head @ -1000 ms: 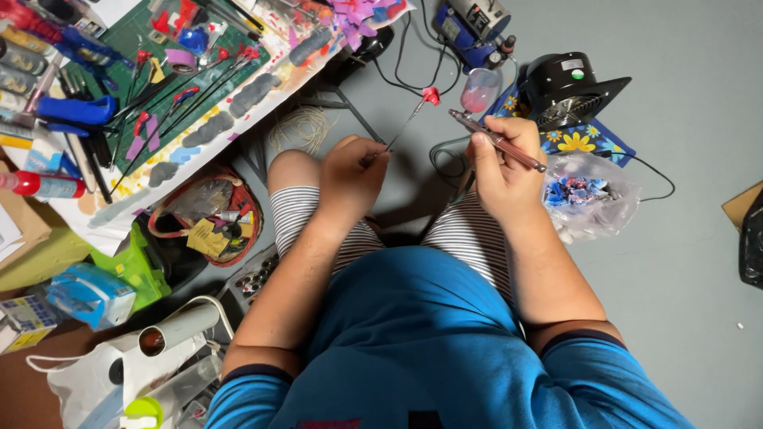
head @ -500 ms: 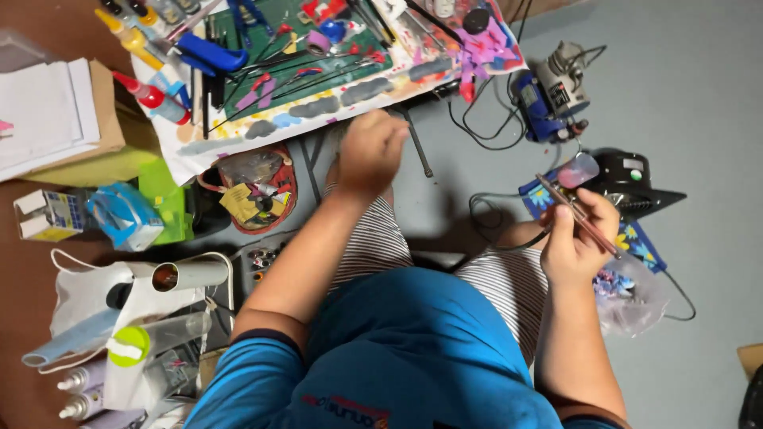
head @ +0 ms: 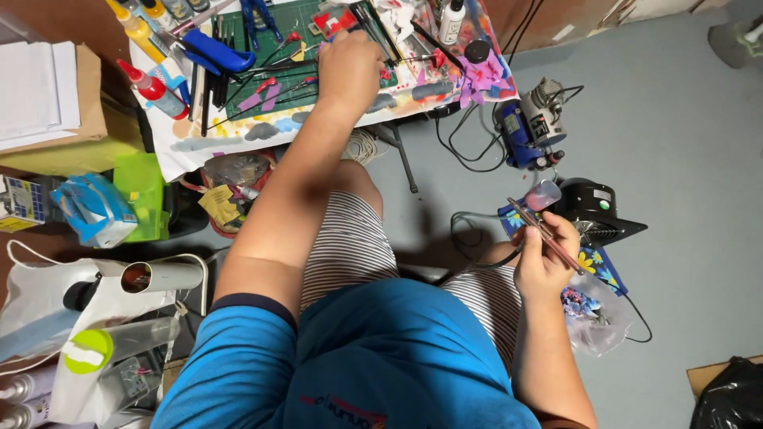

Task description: Airbrushing a small red action figure component while holding it on a mounting stick at a design station.

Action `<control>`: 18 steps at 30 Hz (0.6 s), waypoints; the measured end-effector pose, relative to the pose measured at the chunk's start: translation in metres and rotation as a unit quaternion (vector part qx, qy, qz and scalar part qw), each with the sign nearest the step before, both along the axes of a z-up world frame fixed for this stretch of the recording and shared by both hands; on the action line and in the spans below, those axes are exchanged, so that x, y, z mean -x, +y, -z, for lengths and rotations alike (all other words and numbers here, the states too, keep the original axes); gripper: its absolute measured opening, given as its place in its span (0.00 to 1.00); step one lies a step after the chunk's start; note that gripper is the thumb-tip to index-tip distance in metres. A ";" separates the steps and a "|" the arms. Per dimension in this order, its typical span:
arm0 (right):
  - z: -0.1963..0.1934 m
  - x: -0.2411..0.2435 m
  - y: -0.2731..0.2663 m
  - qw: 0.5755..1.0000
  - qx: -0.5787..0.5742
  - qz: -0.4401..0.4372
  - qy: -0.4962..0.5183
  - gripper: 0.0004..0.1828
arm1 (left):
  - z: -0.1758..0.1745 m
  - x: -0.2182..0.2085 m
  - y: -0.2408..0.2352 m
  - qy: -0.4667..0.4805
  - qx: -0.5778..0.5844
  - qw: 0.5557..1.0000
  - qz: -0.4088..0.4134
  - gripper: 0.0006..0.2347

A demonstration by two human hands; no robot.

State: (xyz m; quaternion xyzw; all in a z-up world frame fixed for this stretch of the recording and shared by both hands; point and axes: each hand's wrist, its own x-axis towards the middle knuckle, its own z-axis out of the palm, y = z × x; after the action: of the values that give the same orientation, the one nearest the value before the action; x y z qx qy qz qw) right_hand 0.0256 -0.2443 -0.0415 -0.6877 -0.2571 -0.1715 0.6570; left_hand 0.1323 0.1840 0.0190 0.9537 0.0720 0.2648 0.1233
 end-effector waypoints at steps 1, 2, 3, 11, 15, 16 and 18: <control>0.000 0.000 -0.001 1.000 -0.007 0.000 0.000 0.13 | 0.002 -0.006 0.004 -0.002 -0.024 1.000 -0.001 0.07; 0.000 -0.001 0.000 1.000 -0.015 -0.001 0.001 0.13 | 0.004 -0.011 0.009 -0.005 -0.049 0.999 -0.004 0.06; 0.001 -0.001 -0.001 1.000 -0.014 -0.002 0.001 0.13 | 0.003 -0.015 0.011 -0.004 -0.049 0.999 -0.005 0.06; 0.004 -0.002 0.004 1.000 -0.004 0.010 0.006 0.14 | -0.018 -0.012 0.007 -0.098 -0.114 0.988 0.032 0.05; 0.016 -0.013 0.001 0.998 0.059 0.039 0.003 0.15 | -0.007 0.058 -0.043 -0.168 -0.066 0.982 0.046 0.04; 0.023 -0.016 0.001 0.999 0.036 0.019 -0.006 0.15 | 0.001 0.085 -0.052 -0.210 -0.045 0.974 0.068 0.06; 0.038 -0.029 0.004 1.000 0.015 -0.026 0.001 0.15 | 0.018 0.145 -0.065 -0.237 -0.028 0.969 0.062 0.08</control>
State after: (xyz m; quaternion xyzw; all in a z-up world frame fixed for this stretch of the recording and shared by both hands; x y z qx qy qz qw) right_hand 0.0551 -0.2400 -0.0795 -0.6906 -0.2768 -0.1495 0.6512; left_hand -0.0127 0.1191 0.0012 0.8695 -0.0258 0.4768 0.1265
